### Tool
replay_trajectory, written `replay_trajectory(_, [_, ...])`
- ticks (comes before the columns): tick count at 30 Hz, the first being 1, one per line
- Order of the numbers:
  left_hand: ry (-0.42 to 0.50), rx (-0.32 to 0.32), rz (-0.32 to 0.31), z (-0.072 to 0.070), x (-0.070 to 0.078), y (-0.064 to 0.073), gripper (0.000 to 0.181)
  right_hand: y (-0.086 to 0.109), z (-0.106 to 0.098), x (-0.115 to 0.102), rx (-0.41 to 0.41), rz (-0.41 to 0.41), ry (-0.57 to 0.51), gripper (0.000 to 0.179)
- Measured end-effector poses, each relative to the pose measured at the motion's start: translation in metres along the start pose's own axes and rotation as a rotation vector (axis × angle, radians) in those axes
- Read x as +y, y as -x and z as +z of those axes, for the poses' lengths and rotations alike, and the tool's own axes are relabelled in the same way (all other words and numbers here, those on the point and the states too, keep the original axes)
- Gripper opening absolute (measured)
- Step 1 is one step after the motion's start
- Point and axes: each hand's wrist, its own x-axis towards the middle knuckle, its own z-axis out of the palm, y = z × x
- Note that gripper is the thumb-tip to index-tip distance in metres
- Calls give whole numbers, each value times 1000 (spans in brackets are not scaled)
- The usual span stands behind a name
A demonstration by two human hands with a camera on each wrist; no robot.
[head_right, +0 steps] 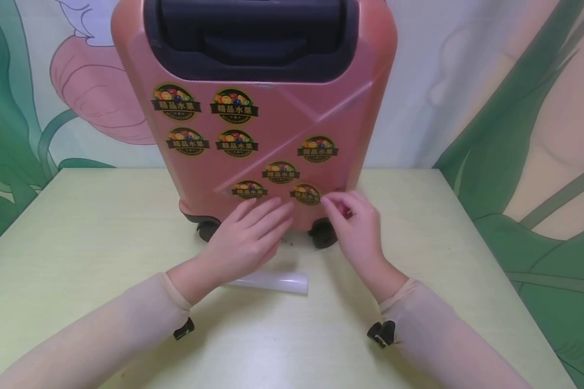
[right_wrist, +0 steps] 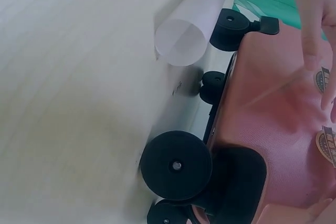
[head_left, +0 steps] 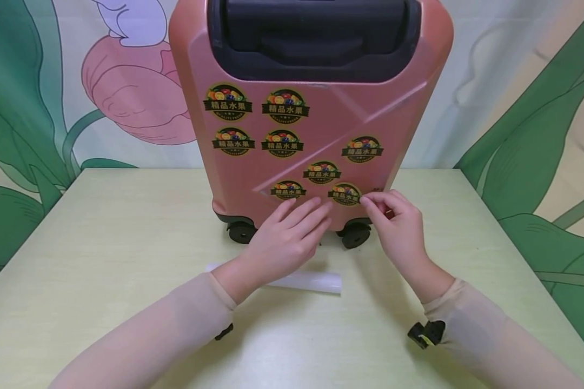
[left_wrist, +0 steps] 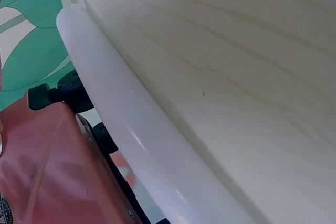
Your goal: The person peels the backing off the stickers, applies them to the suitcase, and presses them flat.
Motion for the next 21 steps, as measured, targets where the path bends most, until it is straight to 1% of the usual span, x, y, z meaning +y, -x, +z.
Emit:
replay_trajectory(6, [-17,-50,3,4,0,0,38,-3,2,3,0,36,-2,15])
replay_trajectory(15, [-39,-101,1,6,0,-2,43,-6,4,5,10,39,-17,15])
replay_trajectory(18, [-54,-140,1,7,0,-3,46,-7,3,5,2,46,-13,16])
replay_trajectory(21, [-77,-204,-3,7,-1,-5,51,-8,2,4,-4,52,-4,17])
